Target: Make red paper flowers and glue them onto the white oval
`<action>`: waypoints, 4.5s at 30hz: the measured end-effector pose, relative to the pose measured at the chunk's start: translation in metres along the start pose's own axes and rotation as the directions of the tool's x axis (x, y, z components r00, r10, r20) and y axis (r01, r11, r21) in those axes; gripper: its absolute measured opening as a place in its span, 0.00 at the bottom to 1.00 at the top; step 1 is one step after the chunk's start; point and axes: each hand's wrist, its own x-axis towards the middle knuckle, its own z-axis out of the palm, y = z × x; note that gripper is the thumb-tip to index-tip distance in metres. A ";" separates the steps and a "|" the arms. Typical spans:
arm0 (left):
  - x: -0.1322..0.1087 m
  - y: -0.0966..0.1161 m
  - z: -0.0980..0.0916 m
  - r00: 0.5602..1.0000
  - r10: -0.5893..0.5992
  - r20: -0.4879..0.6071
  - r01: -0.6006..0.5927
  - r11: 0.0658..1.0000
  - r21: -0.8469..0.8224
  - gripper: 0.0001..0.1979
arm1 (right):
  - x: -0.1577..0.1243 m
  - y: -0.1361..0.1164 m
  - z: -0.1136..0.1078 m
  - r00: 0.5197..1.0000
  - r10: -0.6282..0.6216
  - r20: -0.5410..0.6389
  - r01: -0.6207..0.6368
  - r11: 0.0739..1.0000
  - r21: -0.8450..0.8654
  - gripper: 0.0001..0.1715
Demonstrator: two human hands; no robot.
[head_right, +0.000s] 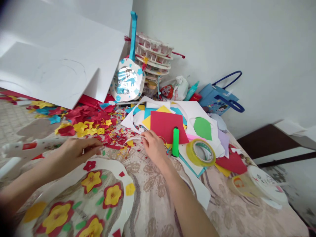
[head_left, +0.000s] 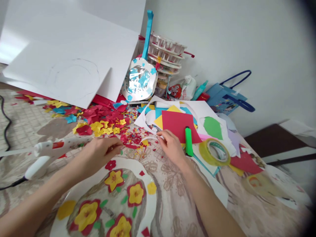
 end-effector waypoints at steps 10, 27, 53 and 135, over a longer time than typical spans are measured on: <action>-0.009 0.019 -0.009 0.787 -0.079 -0.613 -0.074 0.973 -0.220 0.05 | 0.001 0.012 -0.029 0.984 0.144 -0.101 -0.141 0.989 0.036 0.08; -0.008 0.011 0.002 0.817 0.086 -0.570 -0.145 0.988 -0.059 0.02 | -0.005 0.025 -0.046 0.973 0.227 0.031 -0.228 0.973 0.023 0.12; -0.007 0.007 0.006 0.856 0.150 -0.495 -0.110 0.988 0.109 0.05 | -0.009 0.060 -0.034 0.976 0.216 0.007 -0.205 0.936 -0.285 0.20; -0.003 0.018 -0.006 0.841 -0.120 -0.527 -0.072 0.942 -0.328 0.06 | -0.001 -0.009 0.014 0.917 0.275 0.289 -0.394 0.511 0.764 0.09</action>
